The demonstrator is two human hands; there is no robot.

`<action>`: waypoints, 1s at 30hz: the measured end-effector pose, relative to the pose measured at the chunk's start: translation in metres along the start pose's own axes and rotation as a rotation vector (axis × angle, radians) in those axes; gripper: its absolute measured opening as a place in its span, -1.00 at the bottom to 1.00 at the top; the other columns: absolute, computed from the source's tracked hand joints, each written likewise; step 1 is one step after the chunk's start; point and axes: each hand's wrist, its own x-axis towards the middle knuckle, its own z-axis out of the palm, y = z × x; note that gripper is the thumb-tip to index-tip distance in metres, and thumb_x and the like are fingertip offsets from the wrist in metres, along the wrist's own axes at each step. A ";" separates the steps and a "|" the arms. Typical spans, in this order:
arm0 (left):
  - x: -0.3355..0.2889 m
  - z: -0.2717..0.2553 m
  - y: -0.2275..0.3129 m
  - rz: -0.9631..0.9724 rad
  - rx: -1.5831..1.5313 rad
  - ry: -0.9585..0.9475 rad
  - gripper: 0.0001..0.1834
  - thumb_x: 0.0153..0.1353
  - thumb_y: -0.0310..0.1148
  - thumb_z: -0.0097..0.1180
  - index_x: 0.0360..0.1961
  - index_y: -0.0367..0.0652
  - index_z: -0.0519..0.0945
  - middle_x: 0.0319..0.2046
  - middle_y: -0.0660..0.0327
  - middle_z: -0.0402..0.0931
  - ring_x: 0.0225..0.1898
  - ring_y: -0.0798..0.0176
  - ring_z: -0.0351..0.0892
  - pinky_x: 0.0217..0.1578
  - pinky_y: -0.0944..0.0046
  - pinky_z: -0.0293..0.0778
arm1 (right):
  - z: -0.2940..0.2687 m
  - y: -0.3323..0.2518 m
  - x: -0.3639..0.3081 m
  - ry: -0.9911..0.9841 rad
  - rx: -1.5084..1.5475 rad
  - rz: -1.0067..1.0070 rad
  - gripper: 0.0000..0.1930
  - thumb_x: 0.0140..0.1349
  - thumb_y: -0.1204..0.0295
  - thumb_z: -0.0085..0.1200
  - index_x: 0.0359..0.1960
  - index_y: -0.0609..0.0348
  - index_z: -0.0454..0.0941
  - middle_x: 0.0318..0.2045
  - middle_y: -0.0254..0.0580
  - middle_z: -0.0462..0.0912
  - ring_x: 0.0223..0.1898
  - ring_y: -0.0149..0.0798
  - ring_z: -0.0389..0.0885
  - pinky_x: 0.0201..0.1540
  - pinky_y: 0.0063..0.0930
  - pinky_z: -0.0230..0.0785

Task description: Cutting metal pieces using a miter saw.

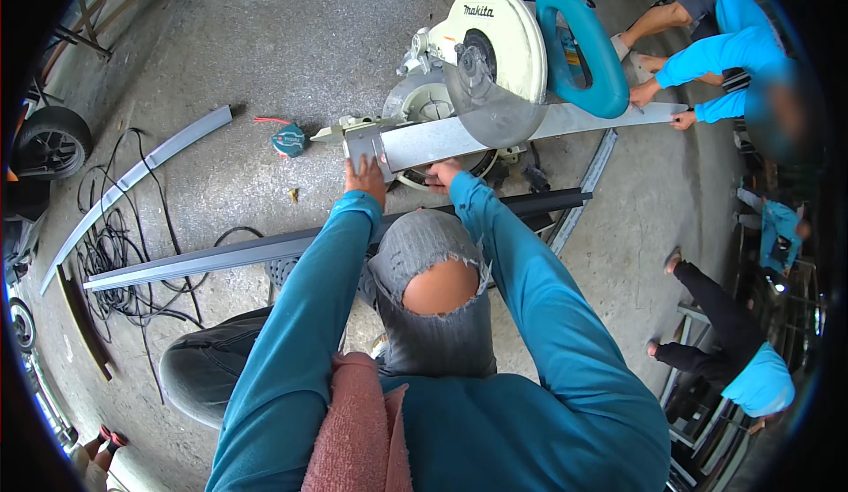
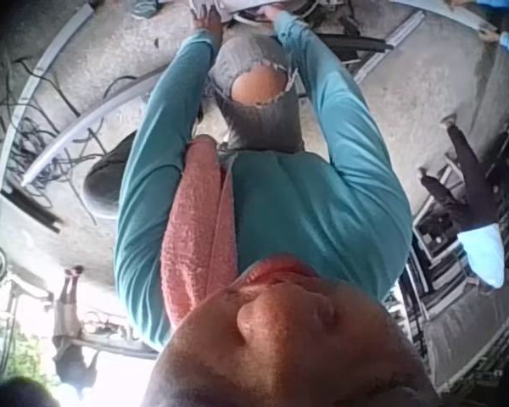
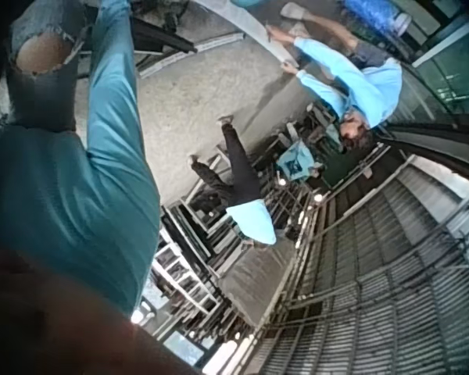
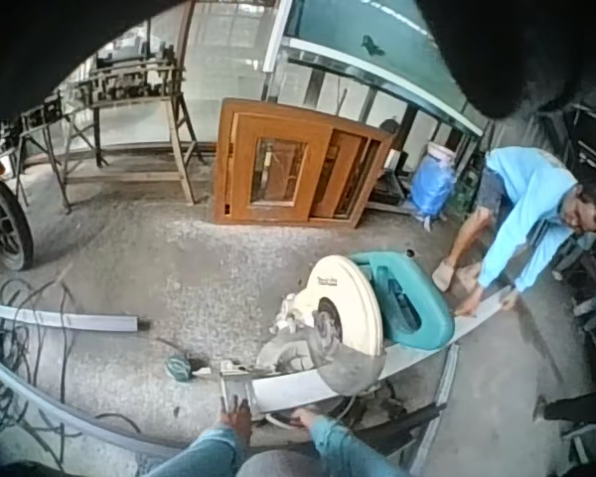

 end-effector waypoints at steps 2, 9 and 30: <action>0.007 0.005 0.002 -0.129 0.006 -0.011 -0.31 0.06 -0.09 0.18 0.20 -0.11 0.31 0.23 0.04 0.23 0.25 0.01 0.23 0.21 -0.09 0.15 | -0.011 0.004 -0.007 -0.032 -0.082 -0.020 -0.72 0.18 0.42 -0.04 -0.05 0.09 0.40 -0.27 -0.21 0.59 -0.27 -0.25 0.58 -0.25 -0.26 0.51; 0.048 0.017 0.010 -0.482 -0.831 0.049 -0.58 0.13 -0.06 0.10 -0.18 -0.22 0.58 -0.20 -0.07 0.58 -0.13 -0.11 0.57 -0.07 0.05 0.47 | 0.011 -0.004 0.012 0.095 0.272 0.060 -0.78 0.26 0.37 -0.17 -0.19 0.25 0.40 -0.41 -0.13 0.55 -0.41 -0.13 0.58 -0.32 -0.16 0.53; 0.079 0.044 0.022 -1.001 -1.711 -0.091 -0.46 0.13 -0.01 0.17 -0.37 -0.43 0.54 -0.58 0.02 0.58 -0.58 0.14 0.63 -0.60 0.18 0.60 | -0.246 -0.190 -0.169 0.455 -0.249 -0.799 -0.63 0.20 0.17 -0.10 -0.09 0.13 0.50 -0.21 -0.17 0.56 -0.23 -0.28 0.56 -0.24 -0.42 0.41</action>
